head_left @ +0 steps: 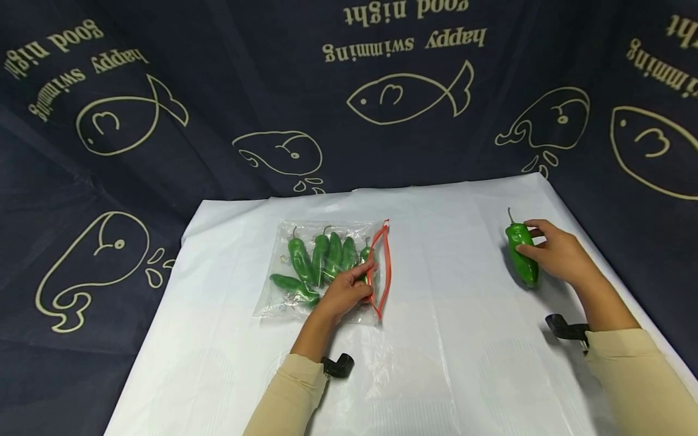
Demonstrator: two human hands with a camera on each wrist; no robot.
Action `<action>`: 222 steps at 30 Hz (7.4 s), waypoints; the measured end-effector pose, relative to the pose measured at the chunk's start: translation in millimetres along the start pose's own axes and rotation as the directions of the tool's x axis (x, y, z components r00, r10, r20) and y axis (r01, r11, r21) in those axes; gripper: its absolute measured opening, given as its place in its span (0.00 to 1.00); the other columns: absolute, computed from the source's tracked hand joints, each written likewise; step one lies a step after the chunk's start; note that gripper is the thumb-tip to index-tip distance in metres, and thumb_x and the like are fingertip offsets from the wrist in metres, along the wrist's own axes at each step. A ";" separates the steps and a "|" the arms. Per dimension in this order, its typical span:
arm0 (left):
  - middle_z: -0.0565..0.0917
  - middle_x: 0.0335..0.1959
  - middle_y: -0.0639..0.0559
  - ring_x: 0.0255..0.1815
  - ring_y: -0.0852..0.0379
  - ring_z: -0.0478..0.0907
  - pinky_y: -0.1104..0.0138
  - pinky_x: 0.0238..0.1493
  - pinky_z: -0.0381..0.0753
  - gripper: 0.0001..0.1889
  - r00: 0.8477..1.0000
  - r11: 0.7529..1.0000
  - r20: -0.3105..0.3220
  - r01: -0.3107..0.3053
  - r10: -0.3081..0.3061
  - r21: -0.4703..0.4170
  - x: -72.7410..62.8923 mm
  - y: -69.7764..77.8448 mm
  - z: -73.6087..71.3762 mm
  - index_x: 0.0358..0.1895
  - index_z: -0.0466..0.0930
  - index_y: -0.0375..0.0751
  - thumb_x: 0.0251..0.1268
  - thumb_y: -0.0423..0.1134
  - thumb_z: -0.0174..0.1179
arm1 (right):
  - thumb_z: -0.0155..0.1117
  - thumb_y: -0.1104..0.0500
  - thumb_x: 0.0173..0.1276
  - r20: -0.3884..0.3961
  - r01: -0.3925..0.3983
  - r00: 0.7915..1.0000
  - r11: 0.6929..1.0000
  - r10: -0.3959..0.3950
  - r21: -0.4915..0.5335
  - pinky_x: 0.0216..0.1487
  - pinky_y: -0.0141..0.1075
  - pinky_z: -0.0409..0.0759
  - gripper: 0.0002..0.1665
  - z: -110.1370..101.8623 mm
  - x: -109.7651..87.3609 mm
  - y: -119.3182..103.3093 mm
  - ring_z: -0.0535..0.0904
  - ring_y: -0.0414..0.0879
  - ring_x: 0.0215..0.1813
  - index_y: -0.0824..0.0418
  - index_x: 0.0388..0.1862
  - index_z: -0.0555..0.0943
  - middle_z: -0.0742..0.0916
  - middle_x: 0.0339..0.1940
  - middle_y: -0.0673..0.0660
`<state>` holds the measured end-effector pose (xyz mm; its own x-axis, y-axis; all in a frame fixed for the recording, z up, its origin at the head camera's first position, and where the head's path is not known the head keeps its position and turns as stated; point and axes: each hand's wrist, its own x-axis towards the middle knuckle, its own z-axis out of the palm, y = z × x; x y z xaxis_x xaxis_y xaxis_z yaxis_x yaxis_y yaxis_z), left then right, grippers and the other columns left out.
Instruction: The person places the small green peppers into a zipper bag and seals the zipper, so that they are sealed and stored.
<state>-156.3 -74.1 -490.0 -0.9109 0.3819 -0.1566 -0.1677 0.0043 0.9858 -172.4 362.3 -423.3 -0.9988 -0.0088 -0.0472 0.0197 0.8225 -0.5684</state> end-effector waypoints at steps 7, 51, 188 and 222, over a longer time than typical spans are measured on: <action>0.74 0.18 0.54 0.23 0.59 0.69 0.67 0.30 0.75 0.35 1.000 1.000 0.000 -0.008 0.008 0.000 -0.8 -0.4 0.1 0.74 0.66 0.41 0.60 0.23 0.56 | 0.62 0.49 0.72 0.032 0.021 0.999 0.996 -0.024 0.085 0.45 0.54 0.77 0.41 15.3 2.7 -18.8 0.75 0.70 0.55 0.71 0.73 0.60 0.73 0.62 0.76; 0.77 0.22 0.52 0.23 0.58 0.68 0.65 0.30 0.72 0.36 1.000 1.000 0.012 0.004 -0.004 -0.017 -2.1 0.5 1.5 0.75 0.63 0.38 0.60 0.21 0.56 | 0.67 0.61 0.67 0.120 0.008 0.988 0.795 -0.101 0.607 0.39 0.42 0.85 0.36 111.8 20.2 -122.9 0.84 0.49 0.43 0.68 0.68 0.61 0.73 0.59 0.69; 0.76 0.20 0.48 0.22 0.58 0.69 0.66 0.26 0.70 0.34 1.000 1.000 -0.005 0.002 -0.002 0.021 -9.2 20.5 2.7 0.73 0.68 0.45 0.62 0.24 0.58 | 0.49 0.56 0.74 0.447 -0.375 0.887 0.388 -0.113 0.842 0.36 0.35 0.83 0.35 180.6 15.1 -185.8 0.84 0.45 0.35 0.59 0.78 0.54 0.75 0.54 0.61; 0.66 0.73 0.42 0.34 0.58 0.82 0.67 0.29 0.77 0.36 0.996 1.000 0.082 0.016 -0.016 -0.007 -6.1 19.0 -5.1 0.80 0.50 0.46 0.72 0.30 0.52 | 0.55 0.58 0.75 0.300 -0.269 0.954 0.503 0.019 0.822 0.41 0.37 0.83 0.28 158.4 30.7 -164.0 0.82 0.53 0.49 0.69 0.69 0.67 0.80 0.54 0.69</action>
<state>-155.8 -81.0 -470.7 -0.8740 0.4564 -0.1667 -0.1851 0.0044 0.9827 -199.3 137.0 -461.6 -0.9390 -0.1638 -0.3024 0.3142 -0.0513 -0.9480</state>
